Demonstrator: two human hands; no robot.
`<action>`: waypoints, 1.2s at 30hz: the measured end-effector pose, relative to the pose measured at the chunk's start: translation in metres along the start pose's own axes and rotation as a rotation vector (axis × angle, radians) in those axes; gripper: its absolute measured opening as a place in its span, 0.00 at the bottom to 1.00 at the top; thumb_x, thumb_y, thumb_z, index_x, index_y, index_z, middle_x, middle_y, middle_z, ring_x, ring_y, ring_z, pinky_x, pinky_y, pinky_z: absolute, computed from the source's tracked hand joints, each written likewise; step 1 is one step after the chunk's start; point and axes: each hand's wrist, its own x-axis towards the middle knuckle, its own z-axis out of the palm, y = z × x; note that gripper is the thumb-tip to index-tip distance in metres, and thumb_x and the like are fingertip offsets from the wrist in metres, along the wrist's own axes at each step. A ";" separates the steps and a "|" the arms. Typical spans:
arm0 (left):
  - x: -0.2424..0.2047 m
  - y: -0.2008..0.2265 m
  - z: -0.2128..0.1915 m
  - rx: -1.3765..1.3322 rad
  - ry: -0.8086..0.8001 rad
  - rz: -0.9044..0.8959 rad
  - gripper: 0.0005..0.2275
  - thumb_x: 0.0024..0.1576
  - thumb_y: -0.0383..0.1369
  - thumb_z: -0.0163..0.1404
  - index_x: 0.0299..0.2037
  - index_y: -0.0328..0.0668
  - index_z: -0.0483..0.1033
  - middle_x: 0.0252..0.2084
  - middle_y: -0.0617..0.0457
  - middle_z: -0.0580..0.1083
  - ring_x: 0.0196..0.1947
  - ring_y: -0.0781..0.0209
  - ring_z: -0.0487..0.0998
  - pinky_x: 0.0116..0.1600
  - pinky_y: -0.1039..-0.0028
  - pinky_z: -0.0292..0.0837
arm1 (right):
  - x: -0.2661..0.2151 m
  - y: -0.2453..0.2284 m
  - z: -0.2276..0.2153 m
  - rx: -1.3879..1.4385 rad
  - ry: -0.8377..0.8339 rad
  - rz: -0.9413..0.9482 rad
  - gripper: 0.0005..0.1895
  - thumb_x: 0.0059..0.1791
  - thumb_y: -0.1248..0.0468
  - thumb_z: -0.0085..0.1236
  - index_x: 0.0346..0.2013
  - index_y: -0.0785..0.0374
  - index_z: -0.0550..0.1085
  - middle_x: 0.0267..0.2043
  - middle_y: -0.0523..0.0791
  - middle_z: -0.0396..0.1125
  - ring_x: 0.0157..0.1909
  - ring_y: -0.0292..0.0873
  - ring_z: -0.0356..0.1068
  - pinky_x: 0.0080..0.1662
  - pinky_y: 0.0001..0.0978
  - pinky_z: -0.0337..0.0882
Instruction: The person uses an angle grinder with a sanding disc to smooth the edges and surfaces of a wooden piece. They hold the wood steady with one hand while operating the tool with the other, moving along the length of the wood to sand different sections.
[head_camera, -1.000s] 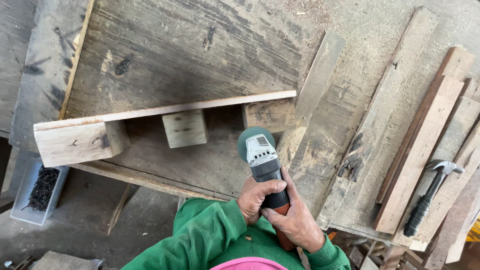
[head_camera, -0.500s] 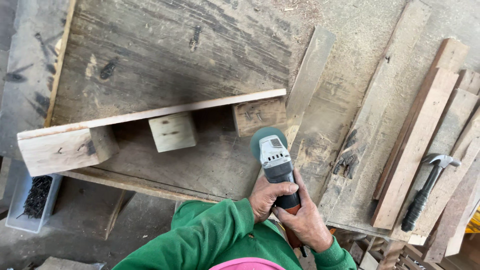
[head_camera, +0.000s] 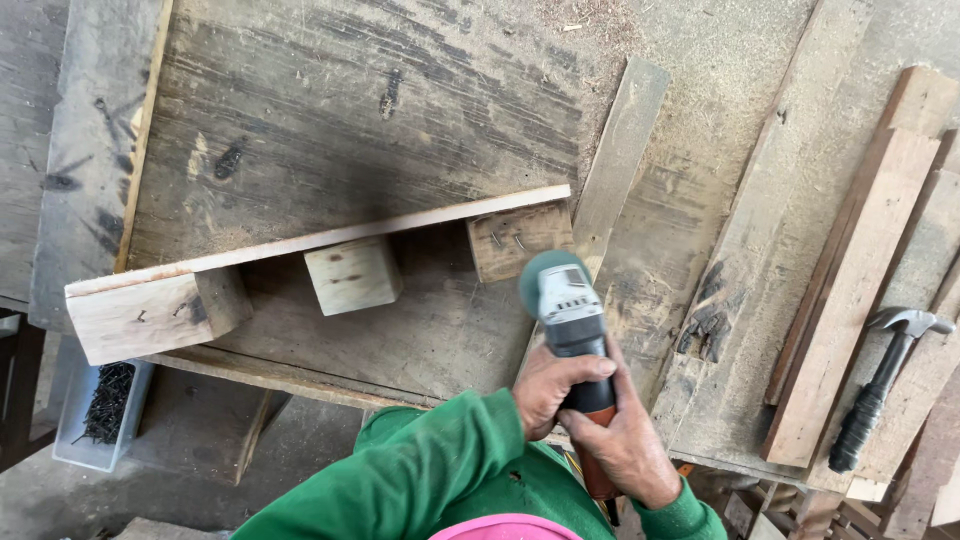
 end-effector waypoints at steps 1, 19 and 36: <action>-0.009 0.004 -0.002 0.007 0.018 0.004 0.20 0.49 0.30 0.63 0.50 0.35 0.73 0.42 0.50 0.76 0.42 0.59 0.79 0.52 0.64 0.80 | -0.002 -0.001 0.004 -0.028 -0.041 -0.065 0.61 0.37 0.68 0.65 0.79 0.52 0.42 0.58 0.51 0.66 0.52 0.43 0.72 0.51 0.36 0.75; -0.031 -0.003 -0.017 0.034 0.076 -0.009 0.19 0.49 0.30 0.63 0.49 0.36 0.74 0.41 0.52 0.76 0.42 0.62 0.78 0.50 0.67 0.77 | -0.003 0.010 0.006 -0.187 -0.128 -0.106 0.61 0.37 0.62 0.68 0.79 0.50 0.44 0.60 0.54 0.68 0.59 0.48 0.73 0.56 0.37 0.74; -0.035 0.015 -0.003 0.110 0.233 0.020 0.18 0.47 0.29 0.62 0.48 0.37 0.75 0.40 0.51 0.77 0.40 0.61 0.79 0.48 0.67 0.78 | 0.011 0.026 0.009 0.217 -0.326 -0.153 0.59 0.39 0.70 0.66 0.77 0.55 0.41 0.67 0.50 0.61 0.61 0.42 0.65 0.60 0.35 0.68</action>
